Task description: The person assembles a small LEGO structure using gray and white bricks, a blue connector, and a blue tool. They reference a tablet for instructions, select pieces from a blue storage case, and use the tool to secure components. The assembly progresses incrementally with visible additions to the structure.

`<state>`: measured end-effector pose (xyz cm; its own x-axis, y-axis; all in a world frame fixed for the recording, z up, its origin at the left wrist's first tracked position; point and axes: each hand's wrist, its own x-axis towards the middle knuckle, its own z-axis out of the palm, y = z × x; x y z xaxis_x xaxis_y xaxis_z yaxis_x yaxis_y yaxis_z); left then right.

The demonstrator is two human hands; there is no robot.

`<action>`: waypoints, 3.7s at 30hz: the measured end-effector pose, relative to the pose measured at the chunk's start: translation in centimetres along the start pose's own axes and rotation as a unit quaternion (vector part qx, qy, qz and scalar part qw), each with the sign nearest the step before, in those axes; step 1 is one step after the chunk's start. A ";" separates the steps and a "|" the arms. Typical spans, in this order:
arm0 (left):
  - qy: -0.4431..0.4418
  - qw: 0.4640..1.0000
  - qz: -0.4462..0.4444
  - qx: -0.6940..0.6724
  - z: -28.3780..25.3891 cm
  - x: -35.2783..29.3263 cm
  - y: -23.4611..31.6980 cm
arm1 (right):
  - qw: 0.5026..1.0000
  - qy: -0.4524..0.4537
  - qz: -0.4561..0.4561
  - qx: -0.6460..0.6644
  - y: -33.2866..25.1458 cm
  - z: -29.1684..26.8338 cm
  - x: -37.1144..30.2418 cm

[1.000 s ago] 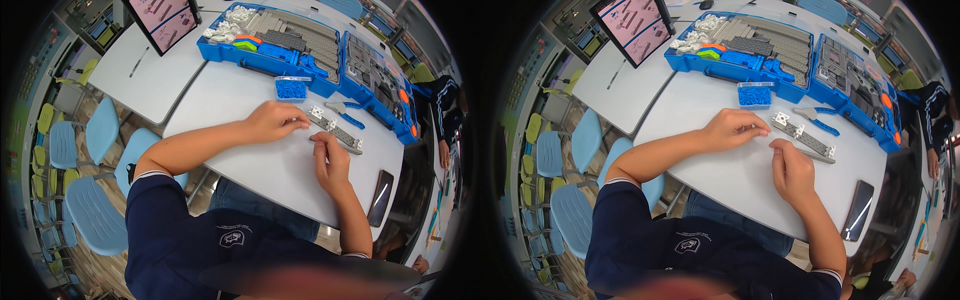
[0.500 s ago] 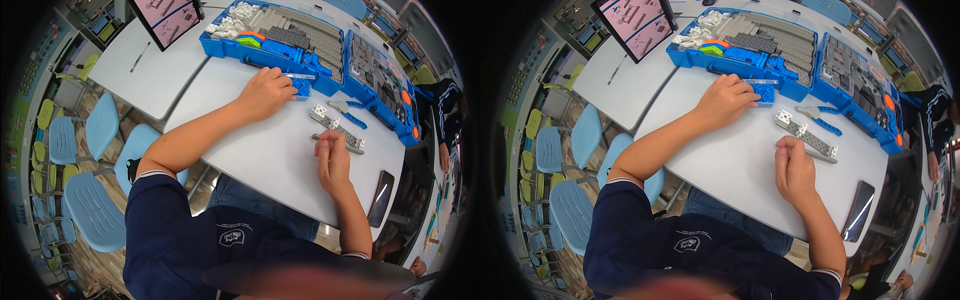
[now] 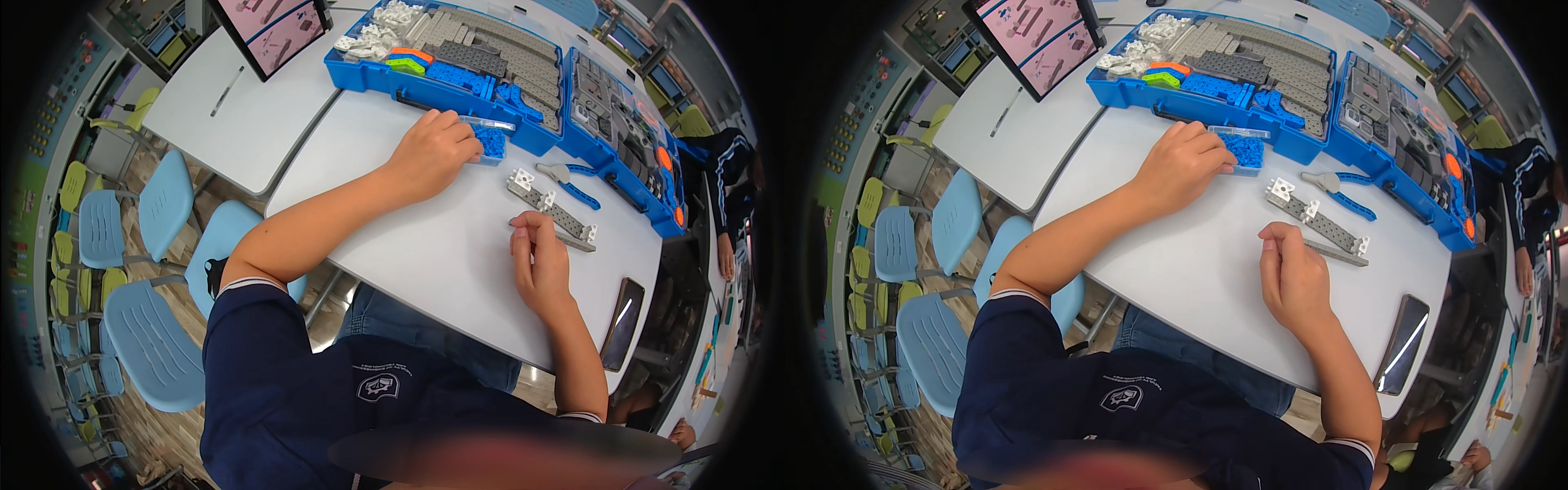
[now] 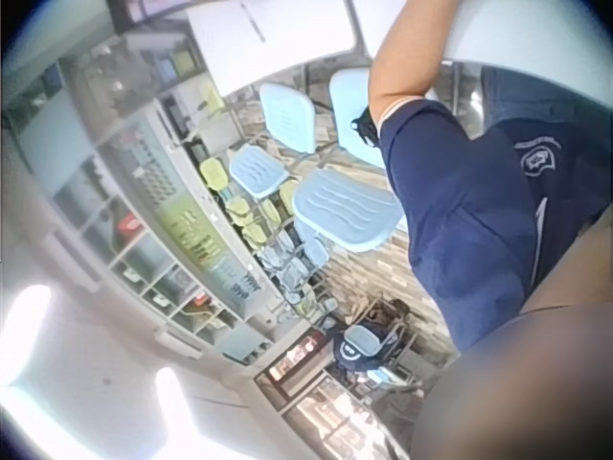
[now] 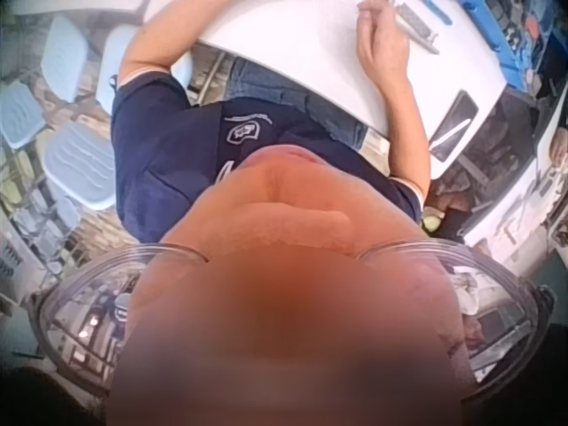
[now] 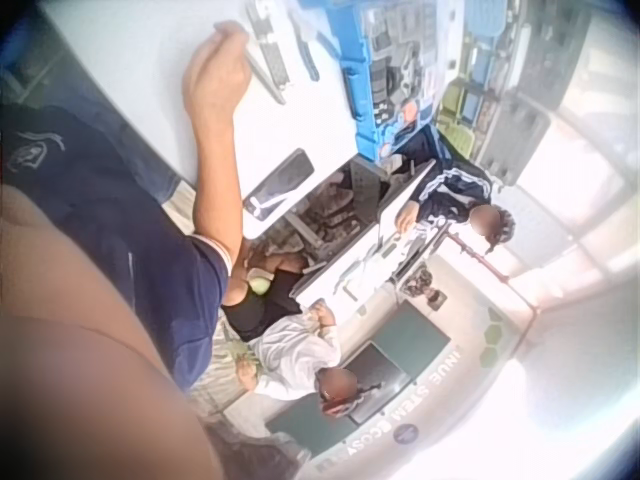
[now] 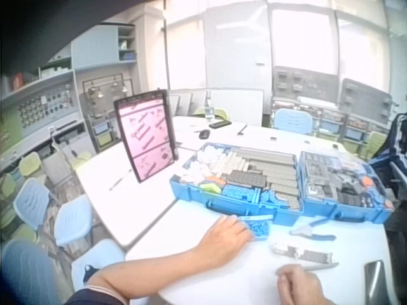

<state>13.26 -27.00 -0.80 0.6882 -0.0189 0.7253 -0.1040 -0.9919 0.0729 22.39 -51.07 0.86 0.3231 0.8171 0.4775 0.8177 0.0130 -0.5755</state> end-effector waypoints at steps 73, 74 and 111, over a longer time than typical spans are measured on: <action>-0.063 0.996 -0.022 0.053 -0.1 0.7 0.4 | 0.997 -0.059 0.007 -0.058 -0.5 -0.7 1.1; -0.070 0.995 0.000 0.071 -0.1 0.8 0.1 | 0.996 -0.061 0.008 -0.057 -0.4 -0.7 1.1; -0.038 0.987 0.095 0.123 -1.4 2.3 -0.7 | 0.993 -0.018 -0.079 -0.082 0.1 -0.4 0.9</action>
<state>13.91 -26.19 1.79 0.7266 -0.2067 0.6552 -0.0654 -0.9701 -0.2335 22.92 -50.60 1.49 0.1700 0.8323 0.5275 0.9246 0.0505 -0.3776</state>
